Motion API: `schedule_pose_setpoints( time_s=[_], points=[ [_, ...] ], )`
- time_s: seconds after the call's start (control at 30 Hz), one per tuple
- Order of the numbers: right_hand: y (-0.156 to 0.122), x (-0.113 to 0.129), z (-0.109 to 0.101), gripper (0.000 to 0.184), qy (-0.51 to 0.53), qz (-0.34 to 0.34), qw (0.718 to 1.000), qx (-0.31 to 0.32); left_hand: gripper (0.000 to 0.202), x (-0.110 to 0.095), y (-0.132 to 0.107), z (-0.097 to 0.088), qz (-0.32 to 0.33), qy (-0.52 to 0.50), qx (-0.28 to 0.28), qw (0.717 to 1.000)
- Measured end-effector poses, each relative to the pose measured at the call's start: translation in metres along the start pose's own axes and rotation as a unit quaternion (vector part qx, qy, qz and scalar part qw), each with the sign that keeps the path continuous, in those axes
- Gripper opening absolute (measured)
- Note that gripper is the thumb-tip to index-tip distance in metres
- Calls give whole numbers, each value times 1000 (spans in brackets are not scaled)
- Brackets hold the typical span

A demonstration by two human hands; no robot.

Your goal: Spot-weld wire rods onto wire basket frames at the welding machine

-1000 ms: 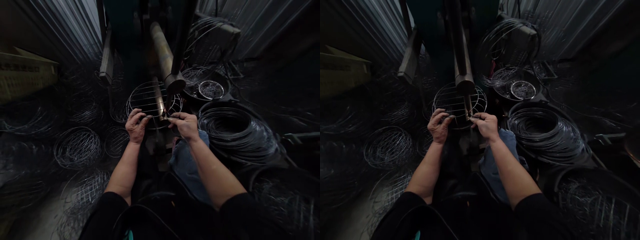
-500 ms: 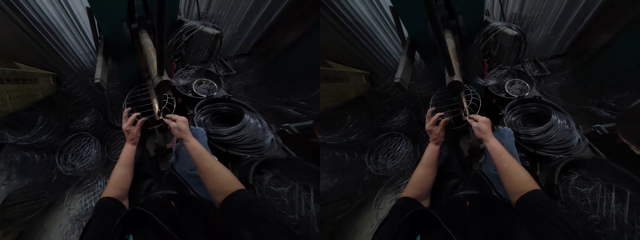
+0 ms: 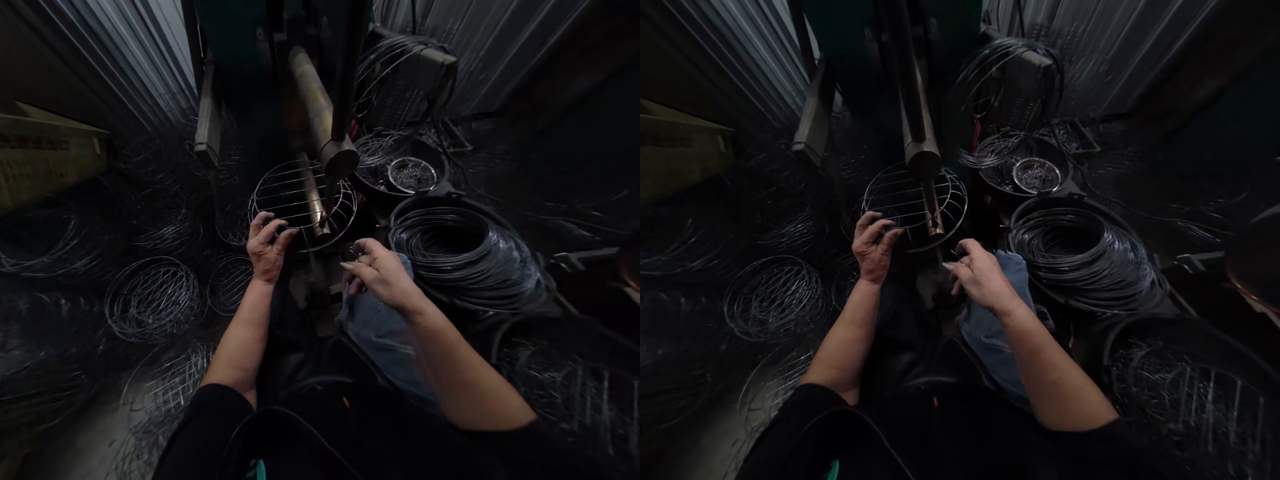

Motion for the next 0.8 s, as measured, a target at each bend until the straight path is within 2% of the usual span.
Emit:
schedule_pose_setpoints(
  time_s=[0.07, 0.13, 0.2, 0.27, 0.33, 0.4, 0.43, 0.6, 0.67, 0.8],
  points=[
    [0, -8, -6, 23, -51, 2, 999, -11, 28, -1, 0, -1, -7, 2, -4, 1000],
    [-3, -18, -27, 16, -128, -27, 990, -53, 28, -2, 1, -1, -14, 0, -5, 1000],
    [-13, -33, -50, 16, -191, -53, 977, -78, 27, -2, 1, 0, -16, -9, -4, 1000],
    [-24, -49, -59, 18, -185, -44, 981, -45, 26, -2, 1, 0, -12, -15, -9, 1000],
    [-34, -56, -55, 24, -120, -13, 993, 14, 26, -3, -1, -1, -7, -10, -23, 1000],
    [-34, -45, -42, 30, -45, 10, 998, 50, 26, -4, -4, -3, -8, -5, -37, 999],
    [-30, -35, -35, 32, -12, 11, 999, 49, 26, -5, -6, -3, -11, -4, -41, 999],
    [14, 25, -14, 25, 69, -70, 993, -71, 24, -16, -20, -3, -1, 15, -55, 998],
    [28, 33, -5, 21, 64, -88, 990, -92, 22, -21, -24, -3, 12, 26, -59, 998],
    [44, 31, 9, 16, 38, -90, 991, -95, 22, -28, -26, 1, 32, 48, -51, 997]
  ],
)
Point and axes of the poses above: each hand's wrist, its own y-axis towards the middle knuckle, its own z-axis out of the palm, x = y × z, the point moved 10 cm from there along y, towards the middle knuckle, and after that the axes turned 8 degrees about -x, right-handed, at the moved point
